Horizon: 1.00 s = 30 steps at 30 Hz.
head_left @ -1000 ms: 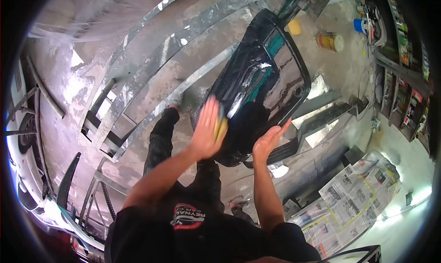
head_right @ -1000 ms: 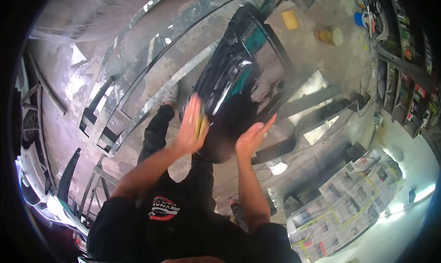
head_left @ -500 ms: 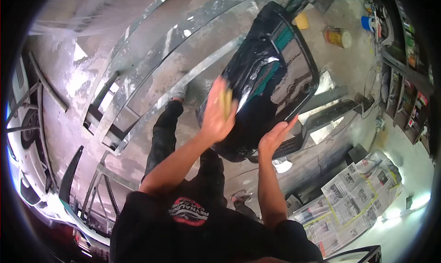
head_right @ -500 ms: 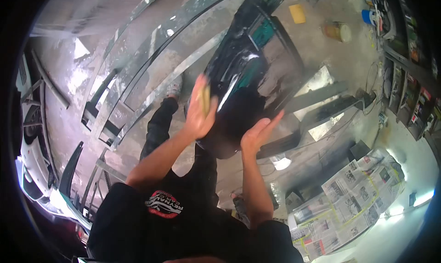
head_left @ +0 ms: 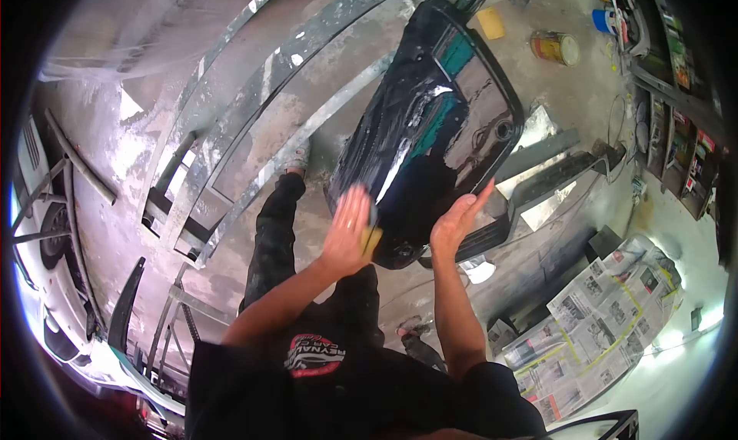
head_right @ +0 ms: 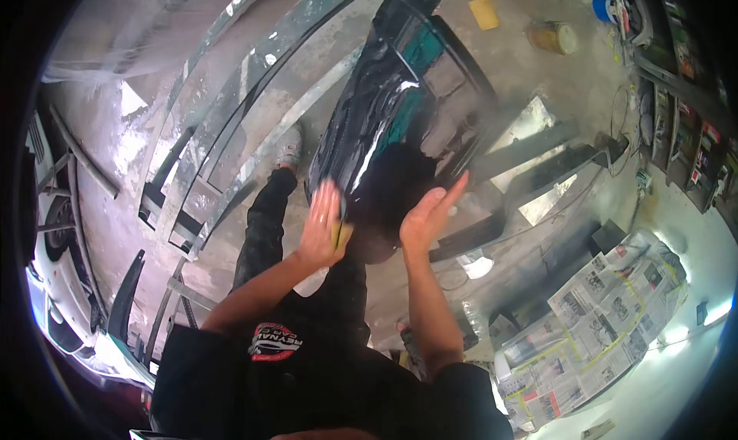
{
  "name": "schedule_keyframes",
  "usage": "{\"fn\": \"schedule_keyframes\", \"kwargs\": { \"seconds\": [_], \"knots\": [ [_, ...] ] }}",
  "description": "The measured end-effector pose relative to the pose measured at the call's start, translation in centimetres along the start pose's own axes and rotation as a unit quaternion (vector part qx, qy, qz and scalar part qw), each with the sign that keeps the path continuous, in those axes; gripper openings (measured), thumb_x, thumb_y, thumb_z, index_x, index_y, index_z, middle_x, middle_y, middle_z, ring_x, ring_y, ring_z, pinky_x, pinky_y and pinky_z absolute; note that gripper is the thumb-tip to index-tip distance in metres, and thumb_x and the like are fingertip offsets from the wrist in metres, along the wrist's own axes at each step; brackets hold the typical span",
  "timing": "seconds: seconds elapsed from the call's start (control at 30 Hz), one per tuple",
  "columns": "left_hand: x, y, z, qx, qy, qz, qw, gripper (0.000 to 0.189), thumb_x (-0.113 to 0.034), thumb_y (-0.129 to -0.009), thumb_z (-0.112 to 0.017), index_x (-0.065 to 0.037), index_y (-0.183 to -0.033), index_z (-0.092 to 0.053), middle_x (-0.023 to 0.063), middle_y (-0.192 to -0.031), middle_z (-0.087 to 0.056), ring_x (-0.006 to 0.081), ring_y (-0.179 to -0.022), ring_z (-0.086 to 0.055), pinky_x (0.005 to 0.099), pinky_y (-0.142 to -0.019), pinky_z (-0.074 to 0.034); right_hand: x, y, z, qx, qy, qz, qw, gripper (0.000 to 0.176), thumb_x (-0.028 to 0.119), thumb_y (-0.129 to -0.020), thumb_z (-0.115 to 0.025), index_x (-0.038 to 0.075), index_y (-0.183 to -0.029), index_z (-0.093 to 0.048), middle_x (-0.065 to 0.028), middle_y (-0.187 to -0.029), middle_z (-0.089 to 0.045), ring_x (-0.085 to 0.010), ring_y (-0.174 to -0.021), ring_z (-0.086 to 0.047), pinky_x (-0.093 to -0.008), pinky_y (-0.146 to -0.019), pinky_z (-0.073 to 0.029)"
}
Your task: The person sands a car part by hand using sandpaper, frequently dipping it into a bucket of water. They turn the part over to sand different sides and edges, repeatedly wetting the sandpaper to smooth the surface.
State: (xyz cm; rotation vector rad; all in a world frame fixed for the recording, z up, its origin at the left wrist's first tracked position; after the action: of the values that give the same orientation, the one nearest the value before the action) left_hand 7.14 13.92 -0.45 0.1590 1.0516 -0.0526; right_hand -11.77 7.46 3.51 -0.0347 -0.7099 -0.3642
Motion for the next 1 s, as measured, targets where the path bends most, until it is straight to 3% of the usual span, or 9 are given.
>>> {"fn": "schedule_keyframes", "kwargs": {
  "seconds": [0.07, 0.23, 0.4, 0.57, 0.63, 0.7, 0.73, 0.93, 1.0],
  "knots": [
    [1.0, 1.6, -1.3, 0.107, -0.025, 0.006, 0.994, 0.069, -0.018, -0.095, -0.056, 0.013, -0.148, -0.026, 0.0331, -0.156, -0.024, 0.0462, -0.149, -0.020, 0.0554, -0.120, -0.016, 0.1, 0.1, -0.1, 0.001, -0.031, -0.018, 0.999, 0.061, 0.033, -0.107, -0.028, -0.002, -0.156, -0.016, -0.0328, -0.154, -0.029, -0.0422, -0.141, -0.035, -0.0422, -0.114, -0.028],
    [-3.9, -15.8, 1.7, -0.061, -0.045, -0.085, 0.994, 0.065, -0.023, -0.099, -0.055, 0.013, -0.146, -0.030, 0.0325, -0.155, -0.027, 0.0440, -0.147, -0.024, 0.0522, -0.120, -0.020, 0.3, 0.2, 0.0, 0.005, -0.033, -0.081, 0.996, 0.062, 0.034, -0.107, -0.029, -0.002, -0.156, -0.016, -0.0312, -0.141, -0.045, -0.0401, -0.124, -0.051, -0.0424, -0.106, -0.037],
    [-1.7, -1.4, -1.6, 0.205, -0.115, -0.042, 0.971, 0.066, -0.023, -0.098, -0.055, 0.012, -0.147, -0.029, 0.0317, -0.156, -0.027, 0.0444, -0.147, -0.024, 0.0537, -0.120, -0.020, -0.9, -0.5, -0.1, -0.092, 0.134, 0.158, 0.974, 0.062, 0.034, -0.107, -0.031, -0.001, -0.156, -0.018, -0.0102, -0.077, -0.051, -0.0216, -0.065, -0.045, -0.0366, -0.065, -0.042],
    [-4.1, -15.4, 1.4, -0.028, -0.093, -0.109, 0.989, 0.066, -0.024, -0.098, -0.055, 0.012, -0.147, -0.030, 0.0307, -0.155, -0.029, 0.0432, -0.145, -0.029, 0.0505, -0.120, -0.023, -0.1, 0.5, 0.0, -0.037, -0.015, -0.011, 0.999, 0.061, 0.033, -0.106, -0.032, 0.000, -0.156, -0.019, -0.0096, -0.076, -0.049, -0.0197, -0.067, -0.048, -0.0347, -0.066, -0.043],
    [-3.1, -7.6, 0.3, 0.022, -0.063, -0.108, 0.992, 0.068, -0.026, -0.097, -0.056, 0.013, -0.146, -0.030, 0.0326, -0.153, -0.031, 0.0467, -0.145, -0.027, 0.0553, -0.119, -0.021, 0.5, 0.2, 0.5, -0.032, -0.024, -0.019, 0.999, 0.061, 0.032, -0.106, -0.033, 0.000, -0.156, -0.019, -0.0103, -0.076, -0.049, -0.0197, -0.067, -0.048, -0.0348, -0.067, -0.043],
    [-0.3, 3.7, -2.3, 0.260, -0.107, -0.037, 0.959, 0.076, -0.030, -0.093, -0.060, 0.017, -0.144, -0.030, 0.0360, -0.151, -0.031, 0.0489, -0.145, -0.026, 0.0604, -0.118, -0.019, -0.2, 0.4, 0.0, 0.040, -0.070, -0.149, 0.986, 0.056, 0.030, -0.108, -0.030, 0.006, -0.158, -0.019, -0.0258, -0.136, -0.050, -0.0316, -0.098, -0.056, -0.0379, -0.093, -0.044],
    [-0.3, 2.7, -2.1, 0.240, -0.110, -0.066, 0.962, 0.073, -0.028, -0.094, -0.059, 0.017, -0.144, -0.030, 0.0364, -0.151, -0.031, 0.0492, -0.145, -0.027, 0.0594, -0.118, -0.020, -0.3, 0.4, -0.1, 0.037, -0.073, -0.151, 0.985, 0.056, 0.030, -0.108, -0.030, 0.006, -0.158, -0.019, -0.0258, -0.136, -0.050, -0.0316, -0.098, -0.056, -0.0379, -0.093, -0.044],
    [-3.8, -13.8, 1.1, -0.016, -0.119, -0.134, 0.984, 0.062, -0.016, -0.096, -0.055, 0.015, -0.144, -0.030, 0.0357, -0.153, -0.028, 0.0482, -0.144, -0.029, 0.0532, -0.119, -0.024, -1.3, 0.3, -0.1, -0.006, -0.037, -0.034, 0.999, 0.055, 0.026, -0.108, -0.031, 0.006, -0.157, -0.018, -0.0111, -0.080, -0.051, -0.0213, -0.065, -0.043, -0.0358, -0.063, -0.039],
    [-2.0, -3.1, -0.3, 0.036, -0.065, -0.082, 0.994, 0.064, -0.017, -0.096, -0.055, 0.015, -0.146, -0.028, 0.0368, -0.154, -0.026, 0.0490, -0.145, -0.026, 0.0540, -0.119, -0.022, -1.4, 0.7, -0.1, -0.011, -0.052, -0.036, 0.998, 0.055, 0.026, -0.108, -0.032, 0.007, -0.158, -0.018, -0.0089, -0.076, -0.046, -0.0205, -0.065, -0.042, -0.0354, -0.062, -0.038]
  ]
}}
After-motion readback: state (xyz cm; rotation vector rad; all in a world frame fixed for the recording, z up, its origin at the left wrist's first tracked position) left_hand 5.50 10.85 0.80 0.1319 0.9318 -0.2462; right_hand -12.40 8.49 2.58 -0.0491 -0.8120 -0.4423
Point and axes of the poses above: each hand's wrist, its own y-axis away from the middle knuckle, its own z-axis out of the back of the hand, x = y × z, the point moved 6 cm from there along -y, towards the middle knuckle
